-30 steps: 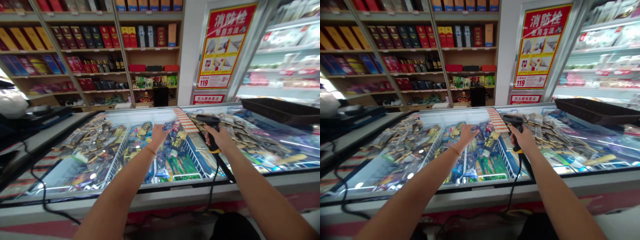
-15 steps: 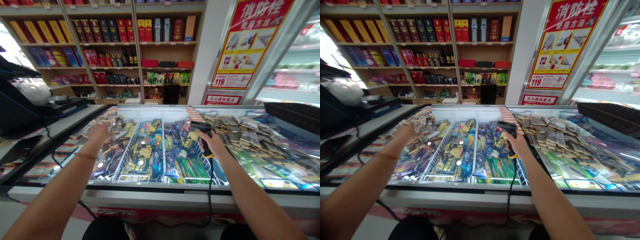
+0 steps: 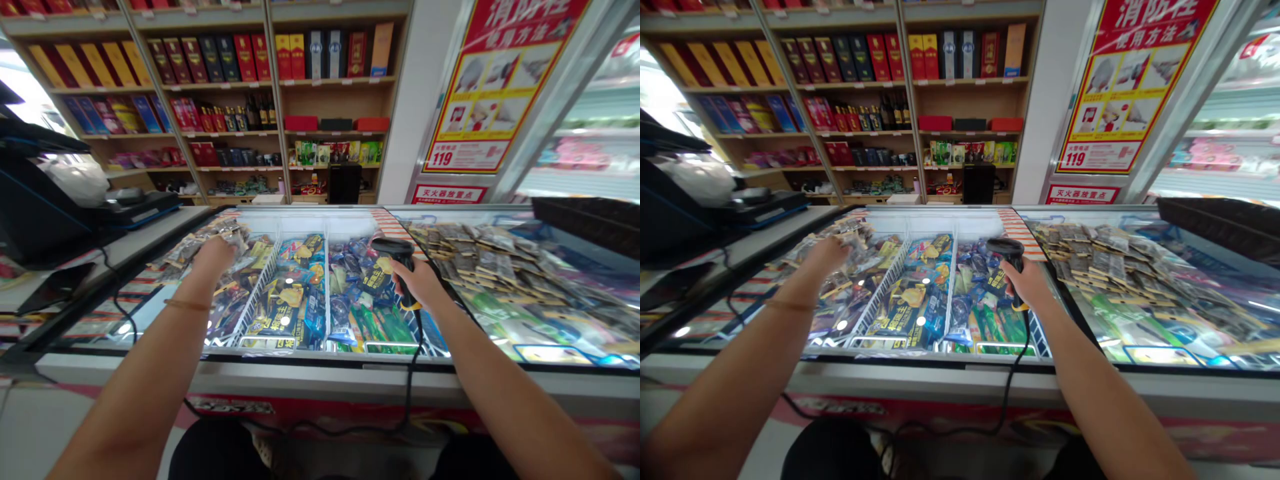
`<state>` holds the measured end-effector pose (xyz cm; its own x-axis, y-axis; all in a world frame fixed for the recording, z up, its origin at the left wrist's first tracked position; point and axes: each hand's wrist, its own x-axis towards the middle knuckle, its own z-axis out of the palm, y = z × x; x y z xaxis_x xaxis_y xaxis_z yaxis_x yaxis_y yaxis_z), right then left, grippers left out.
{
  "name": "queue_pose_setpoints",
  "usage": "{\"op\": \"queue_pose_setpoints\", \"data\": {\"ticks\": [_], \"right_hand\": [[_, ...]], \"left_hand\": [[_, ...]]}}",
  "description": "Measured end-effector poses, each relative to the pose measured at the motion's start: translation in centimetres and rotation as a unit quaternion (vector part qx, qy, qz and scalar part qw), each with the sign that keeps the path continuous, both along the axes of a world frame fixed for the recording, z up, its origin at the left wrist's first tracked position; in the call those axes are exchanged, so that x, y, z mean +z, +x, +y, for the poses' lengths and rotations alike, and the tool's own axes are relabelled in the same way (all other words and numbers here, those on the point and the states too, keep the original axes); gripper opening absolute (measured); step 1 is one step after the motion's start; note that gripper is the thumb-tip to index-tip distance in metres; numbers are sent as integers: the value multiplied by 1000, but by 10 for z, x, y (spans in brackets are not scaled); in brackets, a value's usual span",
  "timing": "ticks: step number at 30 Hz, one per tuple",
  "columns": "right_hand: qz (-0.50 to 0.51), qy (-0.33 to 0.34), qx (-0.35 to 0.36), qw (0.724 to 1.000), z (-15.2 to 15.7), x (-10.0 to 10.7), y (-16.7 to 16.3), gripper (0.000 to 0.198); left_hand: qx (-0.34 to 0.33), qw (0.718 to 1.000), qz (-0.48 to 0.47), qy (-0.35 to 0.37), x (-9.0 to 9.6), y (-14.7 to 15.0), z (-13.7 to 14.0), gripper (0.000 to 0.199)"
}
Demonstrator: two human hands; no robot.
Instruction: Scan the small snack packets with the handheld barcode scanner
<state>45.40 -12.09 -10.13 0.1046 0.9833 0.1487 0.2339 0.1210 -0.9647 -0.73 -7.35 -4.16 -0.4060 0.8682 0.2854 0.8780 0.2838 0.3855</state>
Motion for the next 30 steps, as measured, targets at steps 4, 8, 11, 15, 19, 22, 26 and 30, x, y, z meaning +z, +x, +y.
{"op": "queue_pose_setpoints", "data": {"ticks": [4,8,11,15,19,22,26,30], "right_hand": [[-4,-9,11,1000,-1,-1,-4,35],[-13,-18,13,1000,-3,-1,-6,35],[-20,-14,24,999,-5,1,-5,36],[-38,-13,39,998,-8,2,-5,34],[-78,-8,53,996,-12,3,-9,28],[-106,-6,44,993,-15,3,-13,26],[-120,0,41,992,-18,6,-15,24],[-136,-4,42,990,-19,8,-16,23]], "left_hand": [[-54,980,-182,60,1,75,14,15],[-141,848,-499,107,-20,165,32,10],[-161,798,-568,121,-48,211,46,14],[-184,807,-546,130,-82,230,59,18],[-198,823,-515,131,-94,227,64,18],[-203,836,-496,120,-92,225,62,16],[-218,836,-493,107,-91,226,60,15],[-226,827,-504,106,-91,226,59,14]]}}
